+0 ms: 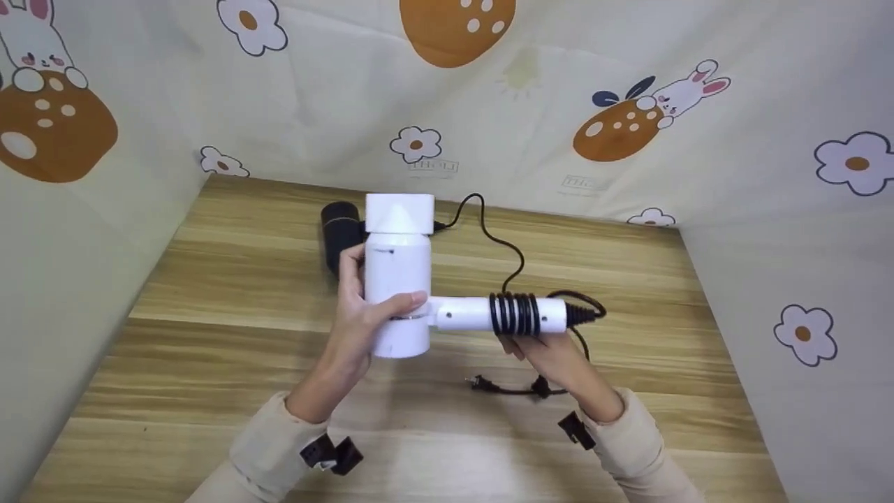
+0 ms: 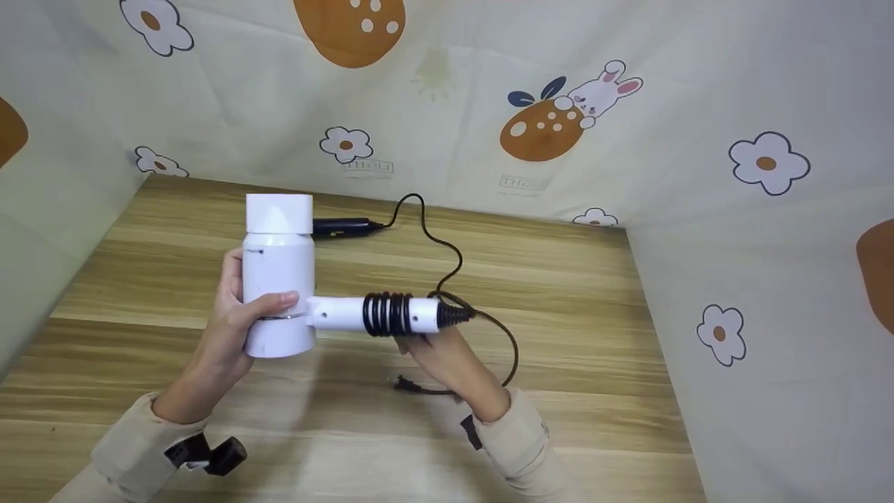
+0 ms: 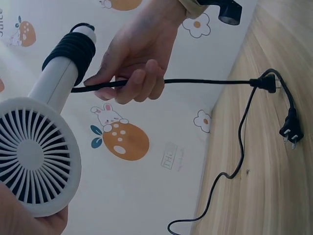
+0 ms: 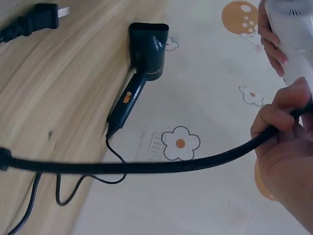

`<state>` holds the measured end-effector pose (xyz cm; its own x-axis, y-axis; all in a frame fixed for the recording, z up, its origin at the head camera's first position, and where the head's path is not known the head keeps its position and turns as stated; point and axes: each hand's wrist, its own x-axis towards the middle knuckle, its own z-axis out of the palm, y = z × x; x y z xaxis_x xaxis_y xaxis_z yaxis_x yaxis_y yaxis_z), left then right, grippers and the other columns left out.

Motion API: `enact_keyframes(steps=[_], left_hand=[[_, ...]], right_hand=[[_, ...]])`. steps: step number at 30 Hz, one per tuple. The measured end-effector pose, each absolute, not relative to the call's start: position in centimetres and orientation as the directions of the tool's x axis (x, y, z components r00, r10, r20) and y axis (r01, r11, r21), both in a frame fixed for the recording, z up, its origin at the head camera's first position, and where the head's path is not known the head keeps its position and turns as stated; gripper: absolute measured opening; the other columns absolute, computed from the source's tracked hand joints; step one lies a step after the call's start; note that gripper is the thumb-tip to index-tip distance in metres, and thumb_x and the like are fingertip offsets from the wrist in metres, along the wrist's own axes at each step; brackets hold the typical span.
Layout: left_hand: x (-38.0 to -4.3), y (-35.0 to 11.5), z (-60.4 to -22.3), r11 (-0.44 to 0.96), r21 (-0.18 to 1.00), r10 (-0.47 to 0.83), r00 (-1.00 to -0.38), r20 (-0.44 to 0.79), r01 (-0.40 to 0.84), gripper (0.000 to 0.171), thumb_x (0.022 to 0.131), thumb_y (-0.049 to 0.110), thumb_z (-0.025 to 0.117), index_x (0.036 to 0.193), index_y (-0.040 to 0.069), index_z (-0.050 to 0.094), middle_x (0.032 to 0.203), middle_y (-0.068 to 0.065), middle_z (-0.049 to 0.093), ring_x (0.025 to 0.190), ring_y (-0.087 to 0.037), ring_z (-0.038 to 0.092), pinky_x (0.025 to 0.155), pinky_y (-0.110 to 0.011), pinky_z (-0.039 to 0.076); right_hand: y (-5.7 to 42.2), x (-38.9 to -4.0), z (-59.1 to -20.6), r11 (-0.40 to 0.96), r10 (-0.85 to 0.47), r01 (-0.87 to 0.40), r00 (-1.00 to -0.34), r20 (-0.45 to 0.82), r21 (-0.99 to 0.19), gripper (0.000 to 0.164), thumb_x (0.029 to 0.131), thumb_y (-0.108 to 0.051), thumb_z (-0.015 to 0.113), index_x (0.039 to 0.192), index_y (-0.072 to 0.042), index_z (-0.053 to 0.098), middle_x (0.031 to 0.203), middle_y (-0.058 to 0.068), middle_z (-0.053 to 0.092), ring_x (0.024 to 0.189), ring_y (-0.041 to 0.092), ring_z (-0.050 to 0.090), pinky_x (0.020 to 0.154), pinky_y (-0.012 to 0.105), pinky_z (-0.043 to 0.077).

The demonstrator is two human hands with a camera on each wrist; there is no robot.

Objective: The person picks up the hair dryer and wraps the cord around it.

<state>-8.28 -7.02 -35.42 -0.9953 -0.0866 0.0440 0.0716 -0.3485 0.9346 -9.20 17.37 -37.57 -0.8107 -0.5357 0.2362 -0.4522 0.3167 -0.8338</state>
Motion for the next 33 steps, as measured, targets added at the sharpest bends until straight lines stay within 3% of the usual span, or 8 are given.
enact_keyframes(steps=[1,5,8,12,15,20,24,33], left_hand=[[-8.4,-7.0,-35.5,-0.352,0.932,-0.119,-0.992,0.042,0.081,0.07,0.066,-0.005,0.071,0.123,0.013,0.034,0.112,-0.008,0.053,0.098,-0.024,0.055,0.082,-0.038,0.049],[-8.9,-7.1,-35.7,-0.366,0.925,-0.212,-0.977,0.028,0.106,0.072,0.068,-0.004,0.071,0.126,0.013,0.032,0.116,-0.008,0.051,0.102,-0.023,0.053,0.084,-0.037,0.049],[-9.2,-7.2,-36.1,-0.361,0.926,-0.238,-0.971,0.022,0.11,0.074,0.069,-0.004,0.072,0.129,0.013,0.03,0.118,-0.008,0.049,0.103,-0.022,0.051,0.084,-0.036,0.049],[-9.6,-7.6,-36.6,-0.325,0.937,-0.266,-0.963,0.039,0.127,0.077,0.07,-0.002,0.073,0.13,0.013,0.027,0.119,-0.008,0.047,0.104,-0.023,0.051,0.084,-0.036,0.049],[-10.0,-7.9,-36.9,-0.271,0.952,-0.289,-0.955,0.06,0.142,0.079,0.071,0.001,0.074,0.131,0.012,0.025,0.12,-0.008,0.046,0.104,-0.021,0.05,0.085,-0.035,0.048],[-10.2,-8.1,-37.5,-0.168,0.977,-0.279,-0.957,0.08,0.13,0.084,0.069,0.004,0.078,0.132,0.011,0.024,0.119,-0.008,0.044,0.102,-0.021,0.048,0.084,-0.035,0.047],[-10.1,-7.9,-37.9,-0.11,0.984,-0.228,-0.967,0.112,0.14,0.084,0.068,0.005,0.079,0.132,0.011,0.025,0.117,-0.01,0.044,0.102,-0.022,0.049,0.083,-0.037,0.048],[-9.7,-7.3,-38.0,-0.064,0.989,-0.103,-0.987,0.124,0.131,0.083,0.066,0.005,0.08,0.13,0.012,0.027,0.118,-0.011,0.047,0.098,-0.028,0.054,0.077,-0.041,0.053]], right_hand=[[17.4,-9.3,-38.1,0.369,-0.53,-0.472,-0.814,0.235,-0.801,0.019,0.094,0.003,0.043,0.086,0.002,0.06,0.058,0.004,0.051,0.051,0.006,0.044,0.049,0.019,0.04],[16.7,-8.7,-38.7,0.443,-0.538,-0.578,-0.783,0.313,-0.685,0.018,0.096,-0.005,0.044,0.099,-0.006,0.062,0.057,-0.004,0.05,0.05,-0.001,0.042,0.046,0.018,0.042],[16.4,-8.1,-38.7,0.494,-0.57,-0.615,-0.763,0.304,-0.614,0.02,0.097,-0.011,0.045,0.109,-0.006,0.06,0.06,-0.006,0.05,0.052,0.0,0.045,0.054,0.019,0.049],[16.0,-7.5,-38.5,0.556,-0.604,-0.676,-0.728,0.323,-0.484,0.024,0.096,-0.014,0.048,0.116,-0.006,0.059,0.079,0.001,0.066,0.065,0.007,0.059,0.07,0.024,0.054],[16.2,-7.1,-38.5,0.577,-0.608,-0.715,-0.699,0.377,-0.395,0.02,0.093,-0.011,0.054,0.111,-0.007,0.061,0.089,0.002,0.07,0.068,0.006,0.062,0.067,0.022,0.054],[16.4,-7.0,-37.7,0.566,-0.596,-0.791,-0.587,0.548,-0.231,0.014,0.085,-0.01,0.065,0.099,-0.008,0.067,0.077,-0.005,0.064,0.06,0.003,0.052,0.055,0.017,0.045],[16.5,-7.6,-36.7,0.549,-0.582,-0.826,-0.486,0.652,-0.127,0.014,0.081,-0.012,0.07,0.094,-0.01,0.07,0.076,-0.006,0.058,0.067,0.009,0.047,0.059,0.021,0.037],[17.0,-8.3,-35.5,0.509,-0.505,-0.847,-0.44,0.743,-0.155,0.014,0.078,-0.013,0.07,0.091,-0.009,0.07,0.079,-0.001,0.06,0.073,0.015,0.046,0.067,0.026,0.032]])
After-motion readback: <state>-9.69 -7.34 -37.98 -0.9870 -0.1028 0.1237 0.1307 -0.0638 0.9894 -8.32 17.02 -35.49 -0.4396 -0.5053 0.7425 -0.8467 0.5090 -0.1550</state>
